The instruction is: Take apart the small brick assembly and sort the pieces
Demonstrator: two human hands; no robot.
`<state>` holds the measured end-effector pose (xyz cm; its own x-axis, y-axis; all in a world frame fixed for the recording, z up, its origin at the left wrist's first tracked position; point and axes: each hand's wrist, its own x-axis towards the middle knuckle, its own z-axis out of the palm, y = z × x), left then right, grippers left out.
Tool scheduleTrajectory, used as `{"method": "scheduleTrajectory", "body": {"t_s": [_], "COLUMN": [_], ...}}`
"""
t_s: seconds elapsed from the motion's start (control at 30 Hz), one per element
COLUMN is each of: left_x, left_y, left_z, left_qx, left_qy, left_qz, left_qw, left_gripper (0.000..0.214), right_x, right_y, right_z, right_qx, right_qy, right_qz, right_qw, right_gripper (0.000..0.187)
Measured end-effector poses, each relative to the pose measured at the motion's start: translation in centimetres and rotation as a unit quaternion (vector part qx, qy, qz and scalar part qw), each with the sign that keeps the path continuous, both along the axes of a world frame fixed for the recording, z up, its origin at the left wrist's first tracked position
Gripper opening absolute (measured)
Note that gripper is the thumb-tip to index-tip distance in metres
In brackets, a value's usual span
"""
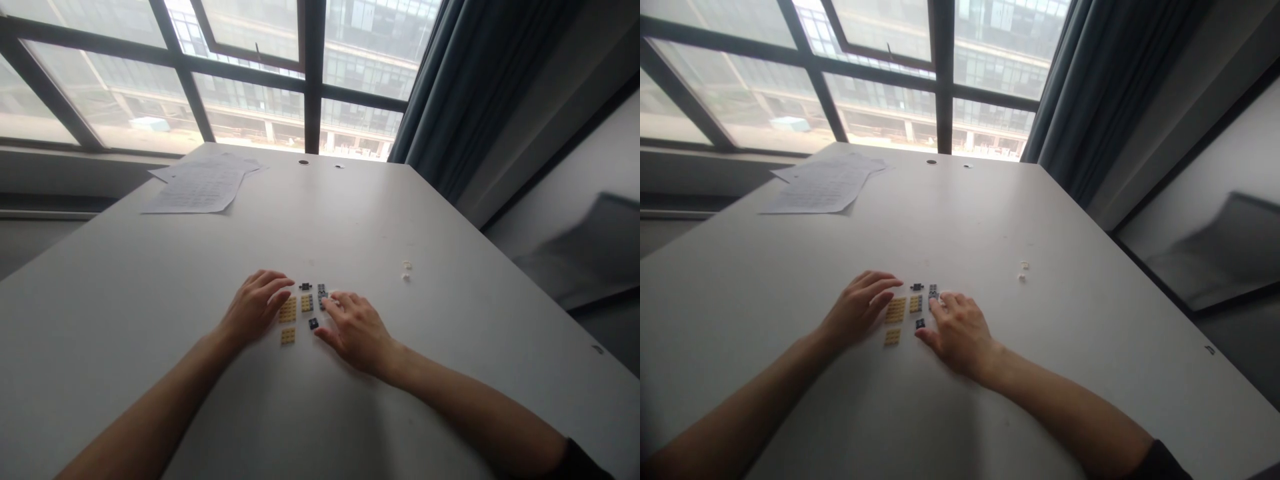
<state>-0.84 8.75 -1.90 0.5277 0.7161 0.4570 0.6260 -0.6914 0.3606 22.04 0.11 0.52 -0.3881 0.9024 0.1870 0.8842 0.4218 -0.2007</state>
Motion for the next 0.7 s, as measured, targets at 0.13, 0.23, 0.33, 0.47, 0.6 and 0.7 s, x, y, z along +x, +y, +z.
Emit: {"method": "scheduleTrajectory", "body": {"t_s": [0.13,0.23,0.33,0.47,0.6,0.7], "left_x": [-0.2,-0.3,0.1,1.7,4.2,5.9], "left_y": [0.0,0.1,-0.1,-1.5,-3.8,-5.0], "left_z": [-0.1,-0.1,0.3,1.3,2.0,2.0], "left_qx": [0.000,-0.002,-0.011,-0.047,-0.063,-0.062], "left_qy": [0.007,0.013,0.033,0.091,0.156,0.188], "left_qz": [0.000,-0.002,-0.007,0.023,0.061,0.071], "left_qw": [1.000,1.000,0.999,0.994,0.984,0.978], "left_gripper": [0.037,0.036,0.037,0.043,0.053,0.066], "right_x": [-0.7,0.6,3.4,8.2,12.0,13.4], "right_y": [0.5,0.1,-0.6,-1.5,-2.0,-2.2], "right_z": [-0.3,-0.8,-1.3,-2.2,-2.9,-3.1], "right_qx": [-0.007,0.002,0.011,0.031,0.048,0.052], "right_qy": [-0.029,-0.032,-0.034,-0.043,-0.054,-0.058], "right_qz": [0.001,-0.015,-0.036,-0.079,-0.125,-0.140], "right_qw": [1.000,0.999,0.999,0.995,0.990,0.987], "right_gripper": [0.055,0.055,0.054,0.048,0.046,0.045]}}
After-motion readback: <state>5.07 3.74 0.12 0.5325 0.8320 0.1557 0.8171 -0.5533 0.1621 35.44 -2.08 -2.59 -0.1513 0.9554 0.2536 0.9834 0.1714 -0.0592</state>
